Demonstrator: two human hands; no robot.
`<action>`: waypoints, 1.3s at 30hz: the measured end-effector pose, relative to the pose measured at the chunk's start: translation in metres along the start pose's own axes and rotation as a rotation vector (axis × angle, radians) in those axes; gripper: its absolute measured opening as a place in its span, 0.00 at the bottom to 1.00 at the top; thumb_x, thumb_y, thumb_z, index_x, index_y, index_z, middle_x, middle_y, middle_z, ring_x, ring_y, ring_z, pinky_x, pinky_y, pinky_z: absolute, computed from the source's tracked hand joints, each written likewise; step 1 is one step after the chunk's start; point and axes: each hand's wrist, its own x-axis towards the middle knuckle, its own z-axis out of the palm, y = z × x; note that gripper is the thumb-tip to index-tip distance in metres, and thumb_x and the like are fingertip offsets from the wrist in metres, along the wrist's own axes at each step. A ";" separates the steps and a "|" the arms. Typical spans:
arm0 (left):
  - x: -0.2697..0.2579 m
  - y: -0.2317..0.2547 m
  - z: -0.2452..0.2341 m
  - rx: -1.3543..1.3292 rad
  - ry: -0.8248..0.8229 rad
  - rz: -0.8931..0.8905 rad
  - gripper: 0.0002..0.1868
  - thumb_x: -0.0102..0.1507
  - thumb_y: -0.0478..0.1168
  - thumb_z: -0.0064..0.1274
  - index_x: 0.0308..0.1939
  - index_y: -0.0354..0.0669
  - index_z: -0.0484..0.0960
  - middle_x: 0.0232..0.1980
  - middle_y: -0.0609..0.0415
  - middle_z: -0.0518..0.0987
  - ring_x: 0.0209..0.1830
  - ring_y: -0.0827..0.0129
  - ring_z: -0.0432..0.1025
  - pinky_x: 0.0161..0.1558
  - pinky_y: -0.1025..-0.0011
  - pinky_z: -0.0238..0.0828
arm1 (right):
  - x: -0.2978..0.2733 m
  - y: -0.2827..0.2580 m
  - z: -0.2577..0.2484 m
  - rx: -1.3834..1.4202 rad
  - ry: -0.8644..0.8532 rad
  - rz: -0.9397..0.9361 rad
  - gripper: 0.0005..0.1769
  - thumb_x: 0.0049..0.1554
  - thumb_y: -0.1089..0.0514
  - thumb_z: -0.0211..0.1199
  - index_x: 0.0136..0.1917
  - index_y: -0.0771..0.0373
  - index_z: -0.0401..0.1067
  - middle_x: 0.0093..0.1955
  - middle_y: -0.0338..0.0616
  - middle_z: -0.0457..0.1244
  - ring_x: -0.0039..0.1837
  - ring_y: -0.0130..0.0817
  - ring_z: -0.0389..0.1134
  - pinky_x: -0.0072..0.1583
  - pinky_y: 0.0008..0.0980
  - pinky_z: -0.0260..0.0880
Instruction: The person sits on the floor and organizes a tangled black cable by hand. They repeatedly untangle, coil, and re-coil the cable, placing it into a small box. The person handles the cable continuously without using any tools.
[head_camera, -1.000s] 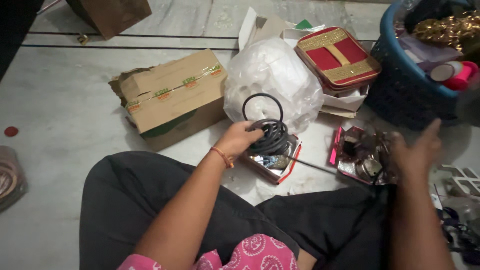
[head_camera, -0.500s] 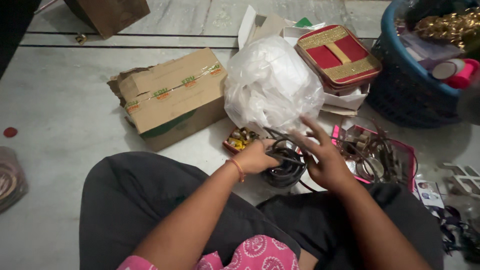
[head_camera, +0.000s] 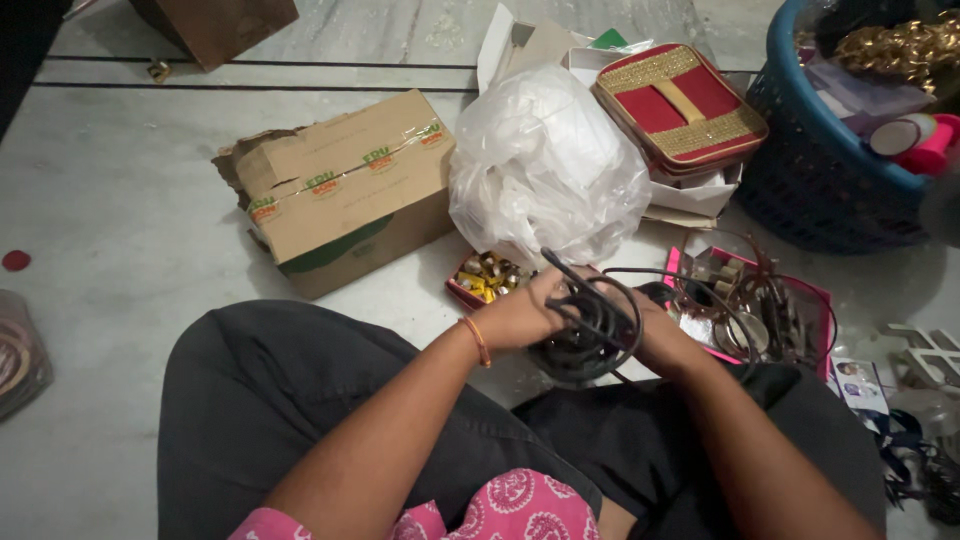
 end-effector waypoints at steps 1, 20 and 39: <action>0.001 0.003 -0.001 -0.052 0.020 0.043 0.31 0.57 0.31 0.52 0.65 0.47 0.71 0.53 0.58 0.81 0.54 0.78 0.74 0.56 0.76 0.70 | 0.001 0.003 -0.001 0.043 0.027 0.061 0.30 0.66 0.43 0.52 0.70 0.68 0.70 0.62 0.49 0.69 0.61 0.34 0.68 0.64 0.32 0.66; -0.008 0.027 0.020 0.239 0.973 0.188 0.25 0.52 0.48 0.71 0.37 0.35 0.74 0.36 0.48 0.81 0.34 0.65 0.76 0.39 0.67 0.76 | 0.015 0.041 0.019 -0.792 -0.073 -0.292 0.18 0.54 0.66 0.58 0.57 0.63 0.76 0.51 0.51 0.73 0.53 0.40 0.73 0.56 0.39 0.72; -0.009 0.040 -0.015 0.718 0.867 0.058 0.28 0.50 0.43 0.68 0.51 0.43 0.73 0.55 0.44 0.73 0.52 0.43 0.73 0.50 0.53 0.71 | -0.049 -0.041 0.065 -1.338 -0.043 -0.488 0.09 0.55 0.54 0.61 0.46 0.60 0.72 0.35 0.55 0.68 0.40 0.57 0.70 0.42 0.52 0.68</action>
